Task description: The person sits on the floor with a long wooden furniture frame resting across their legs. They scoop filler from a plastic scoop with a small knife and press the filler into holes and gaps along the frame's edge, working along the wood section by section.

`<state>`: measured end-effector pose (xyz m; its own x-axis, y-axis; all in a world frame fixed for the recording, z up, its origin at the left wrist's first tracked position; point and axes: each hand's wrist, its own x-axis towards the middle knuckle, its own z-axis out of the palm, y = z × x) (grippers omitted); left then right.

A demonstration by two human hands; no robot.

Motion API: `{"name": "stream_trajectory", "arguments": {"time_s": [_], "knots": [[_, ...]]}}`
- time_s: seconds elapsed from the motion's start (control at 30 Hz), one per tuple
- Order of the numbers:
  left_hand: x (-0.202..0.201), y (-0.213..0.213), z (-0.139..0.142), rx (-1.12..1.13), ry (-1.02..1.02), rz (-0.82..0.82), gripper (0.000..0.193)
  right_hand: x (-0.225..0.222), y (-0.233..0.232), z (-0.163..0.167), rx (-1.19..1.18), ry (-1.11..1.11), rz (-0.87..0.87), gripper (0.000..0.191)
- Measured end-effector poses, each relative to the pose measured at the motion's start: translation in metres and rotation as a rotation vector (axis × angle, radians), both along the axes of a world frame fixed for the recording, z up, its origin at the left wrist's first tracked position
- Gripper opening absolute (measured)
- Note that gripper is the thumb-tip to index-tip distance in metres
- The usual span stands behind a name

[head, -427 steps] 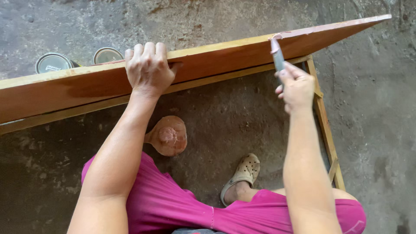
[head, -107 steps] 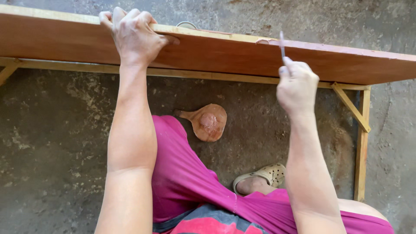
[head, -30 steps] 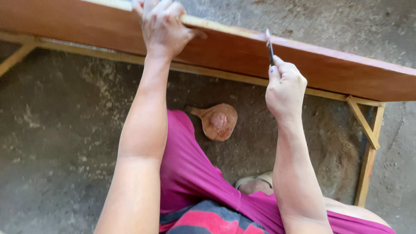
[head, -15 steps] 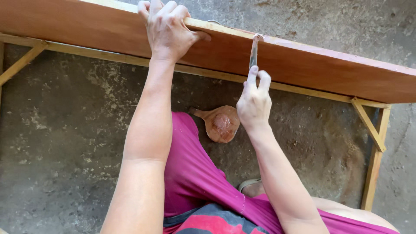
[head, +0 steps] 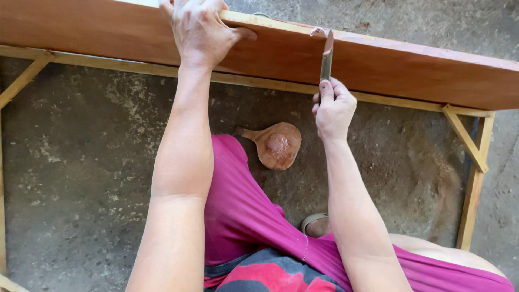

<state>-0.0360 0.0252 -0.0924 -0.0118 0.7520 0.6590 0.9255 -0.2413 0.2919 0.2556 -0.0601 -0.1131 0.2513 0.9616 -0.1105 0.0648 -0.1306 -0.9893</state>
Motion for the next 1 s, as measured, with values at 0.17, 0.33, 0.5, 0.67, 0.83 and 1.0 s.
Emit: {"name": "stream_trajectory", "arguments": {"time_s": [0.17, 0.33, 0.5, 0.67, 0.83, 1.0], "knots": [[0.000, 0.001, -0.001, 0.073, -0.005, -0.009, 0.055, 0.015, -0.030, 0.005, 0.052, -0.029, -0.009, 0.027], [0.000, 0.001, -0.003, -0.253, -0.126, -0.005, 0.057, 0.031, 0.001, 0.028, 0.385, -0.582, 0.023, 0.037], [0.002, -0.001, 0.000, 0.035, 0.016, -0.012, 0.056, 0.010, -0.007, 0.023, 0.462, -1.097, 0.058, 0.043], [0.002, 0.000, 0.001, -0.016, -0.009, -0.008, 0.054, 0.020, -0.042, 0.042, 0.471, -1.049, 0.071, 0.035], [0.001, 0.001, -0.001, -0.117, -0.032, 0.010, 0.053, 0.030, -0.020, 0.083, 0.431, -1.012, 0.083, 0.021], [0.000, -0.001, 0.000, 0.079, 0.018, 0.013, 0.055, -0.009, -0.017, 0.083, 0.443, -0.896, 0.200, 0.021]]}}
